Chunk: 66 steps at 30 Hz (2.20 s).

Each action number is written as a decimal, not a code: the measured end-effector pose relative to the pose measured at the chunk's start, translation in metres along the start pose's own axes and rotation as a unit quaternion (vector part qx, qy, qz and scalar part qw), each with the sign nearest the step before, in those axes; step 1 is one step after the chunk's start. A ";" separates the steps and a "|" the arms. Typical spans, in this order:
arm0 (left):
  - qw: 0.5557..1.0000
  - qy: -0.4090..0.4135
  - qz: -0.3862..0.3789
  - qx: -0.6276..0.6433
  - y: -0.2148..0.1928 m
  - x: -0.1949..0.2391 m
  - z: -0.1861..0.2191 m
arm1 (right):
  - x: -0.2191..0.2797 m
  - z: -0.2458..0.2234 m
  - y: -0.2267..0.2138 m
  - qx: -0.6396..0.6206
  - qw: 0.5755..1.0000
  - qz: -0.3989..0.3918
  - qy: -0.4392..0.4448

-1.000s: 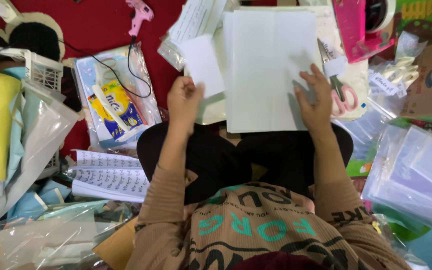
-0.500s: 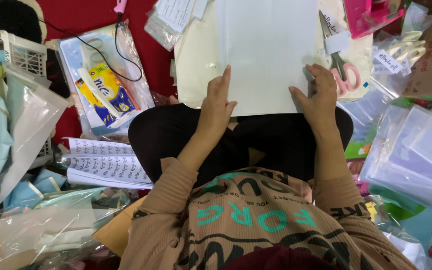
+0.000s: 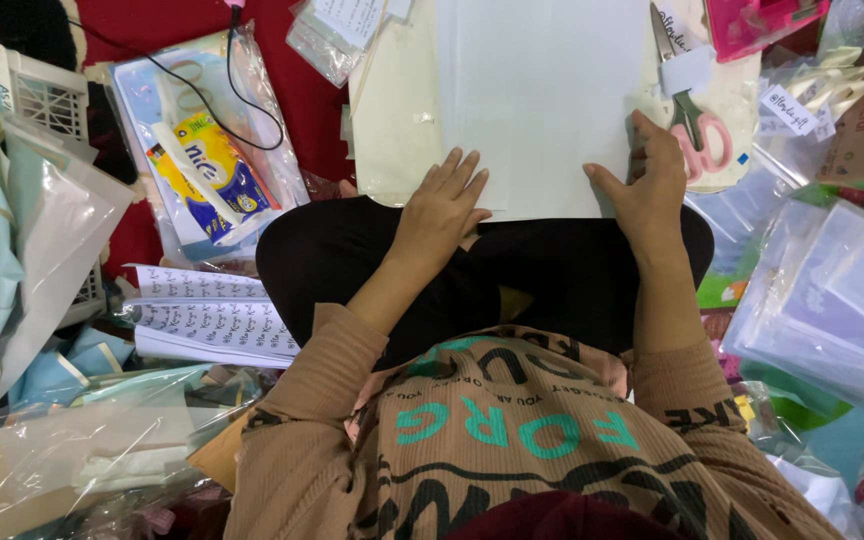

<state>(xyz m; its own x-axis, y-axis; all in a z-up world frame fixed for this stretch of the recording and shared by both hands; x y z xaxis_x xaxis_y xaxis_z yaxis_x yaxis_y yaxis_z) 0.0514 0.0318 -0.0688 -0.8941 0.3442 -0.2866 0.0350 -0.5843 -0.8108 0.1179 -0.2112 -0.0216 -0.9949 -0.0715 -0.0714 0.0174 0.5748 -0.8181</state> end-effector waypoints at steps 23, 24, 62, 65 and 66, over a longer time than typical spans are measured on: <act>0.875 -0.373 0.038 0.308 -0.049 0.037 -0.028 | -0.035 -0.116 0.090 0.055 0.963 -0.168 -0.204; 0.874 -0.374 0.037 0.309 -0.049 0.038 -0.028 | -0.035 -0.114 0.091 0.055 0.963 -0.170 -0.203; 0.860 -0.413 0.084 0.287 -0.044 0.051 -0.022 | -0.045 -0.124 0.092 0.041 0.951 -0.215 -0.218; 0.874 -0.378 0.104 0.288 -0.043 0.051 -0.020 | -0.045 -0.123 0.092 0.037 0.952 -0.221 -0.210; 0.874 -0.377 0.105 0.288 -0.043 0.047 -0.023 | -0.044 -0.122 0.092 0.036 0.952 -0.220 -0.211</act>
<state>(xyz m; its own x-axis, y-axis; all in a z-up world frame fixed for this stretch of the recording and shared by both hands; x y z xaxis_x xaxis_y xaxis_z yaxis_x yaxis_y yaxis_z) 0.0181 0.0902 -0.0592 -0.9423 -0.2718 0.1955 0.1984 -0.9237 -0.3277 0.1516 -0.0552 -0.0243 -0.7791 -0.6223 0.0763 -0.3692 0.3570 -0.8580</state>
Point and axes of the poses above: each hand's wrist, its own x-axis away from the middle knuckle, its own y-axis out of the palm, z = x × y, the point moved 10 cm from there along -x, towards the middle knuckle, and after that the axes turned 4 degrees about x, right-handed, at the moved point
